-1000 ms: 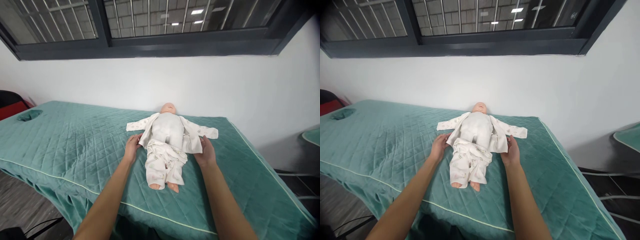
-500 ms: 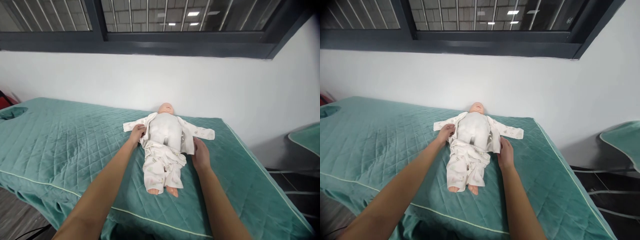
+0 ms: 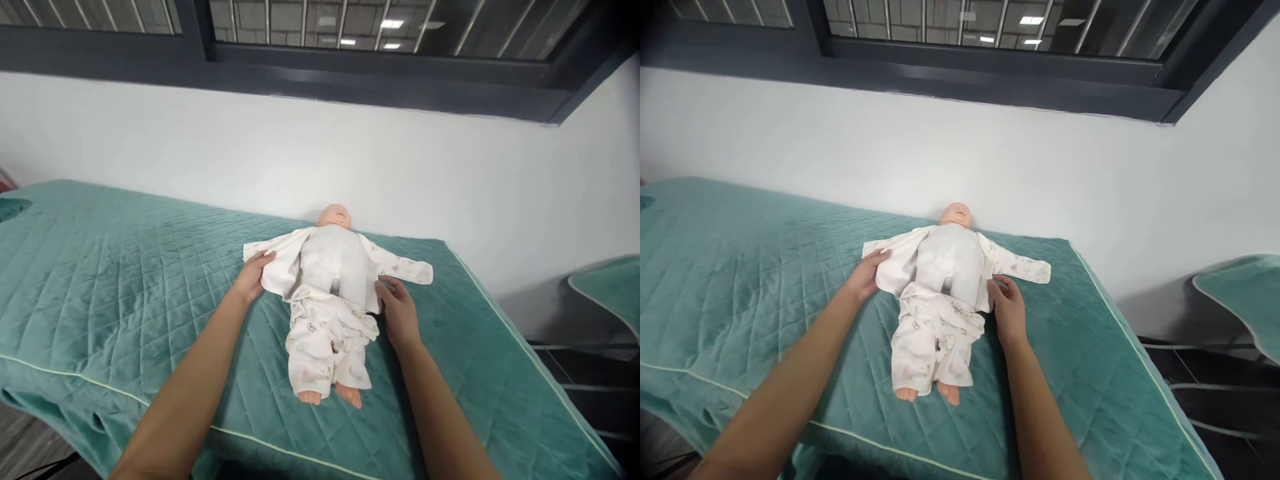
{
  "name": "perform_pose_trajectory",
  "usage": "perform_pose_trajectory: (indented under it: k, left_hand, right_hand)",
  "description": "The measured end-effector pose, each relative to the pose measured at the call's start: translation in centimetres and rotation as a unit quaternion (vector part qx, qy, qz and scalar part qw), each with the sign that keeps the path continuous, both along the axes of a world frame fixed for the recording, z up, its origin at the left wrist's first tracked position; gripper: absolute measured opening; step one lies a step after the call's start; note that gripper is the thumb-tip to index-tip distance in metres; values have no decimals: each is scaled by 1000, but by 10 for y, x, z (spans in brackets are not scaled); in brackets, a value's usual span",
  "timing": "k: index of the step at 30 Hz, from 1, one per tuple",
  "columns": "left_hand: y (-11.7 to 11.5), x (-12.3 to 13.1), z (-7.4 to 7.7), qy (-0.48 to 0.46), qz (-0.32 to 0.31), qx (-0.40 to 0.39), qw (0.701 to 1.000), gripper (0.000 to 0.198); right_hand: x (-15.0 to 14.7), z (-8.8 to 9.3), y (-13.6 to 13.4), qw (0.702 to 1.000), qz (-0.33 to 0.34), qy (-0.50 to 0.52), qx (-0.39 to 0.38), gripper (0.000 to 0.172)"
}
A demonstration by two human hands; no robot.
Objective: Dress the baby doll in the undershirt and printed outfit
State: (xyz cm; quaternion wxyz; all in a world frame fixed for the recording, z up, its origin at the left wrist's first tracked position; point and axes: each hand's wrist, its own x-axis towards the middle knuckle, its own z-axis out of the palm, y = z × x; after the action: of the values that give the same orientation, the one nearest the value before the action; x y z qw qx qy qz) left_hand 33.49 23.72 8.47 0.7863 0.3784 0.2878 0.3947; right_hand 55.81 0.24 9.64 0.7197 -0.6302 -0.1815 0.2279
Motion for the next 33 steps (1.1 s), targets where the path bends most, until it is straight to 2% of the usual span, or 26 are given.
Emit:
perform_pose_trajectory:
  k: [3,6,9,12,16,18,20,23,24,25,26,28,29,31,33]
  left_hand:
    - [1,-12,-3,41,67,12,997,41]
    - [4,-22,-8,127,108,85,982,40]
    - [5,-28,-12,261,181,203,926,34]
    - [3,-31,-14,353,234,281,861,28]
    - [0,-31,-18,387,247,301,836,24]
    - [-1,-32,-21,403,246,324,820,24]
    - [-3,-33,-23,413,264,371,789,23]
    - [-10,-33,-21,397,313,460,730,19]
    - [-15,-31,-19,379,317,481,724,18]
    - [-20,-28,-17,357,310,493,730,17]
    - [-26,-24,-14,331,290,495,750,15]
    - [-40,-13,-9,279,211,469,811,14]
    - [-47,-7,-7,257,159,444,843,14]
    - [-59,1,-3,218,46,380,898,17]
    - [-67,5,0,182,-54,319,928,21]
  right_hand:
    - [2,-4,-1,999,-5,-32,9,45]
    - [8,-9,-1,996,-55,-57,27,40]
    - [15,-13,0,992,-111,-41,40,39]
    - [24,-13,-3,990,-121,-57,39,39]
    - [44,-6,-19,985,-121,-124,11,39]
    - [55,-3,-28,979,-131,-153,-26,39]
    - [63,-3,-36,965,-141,-198,-97,37]
    - [67,-9,-40,919,-143,-284,-233,31]
    - [66,-11,-40,898,-145,-320,-263,30]
    - [63,-13,-39,878,-150,-360,-277,29]
    - [60,-14,-37,859,-156,-401,-278,27]
    - [50,-14,-34,830,-162,-472,-250,23]
    - [43,-13,-32,825,-157,-495,-224,20]
    - [28,-8,-29,838,-111,-512,-154,16]
    - [12,-2,-27,869,-24,-487,-83,11]
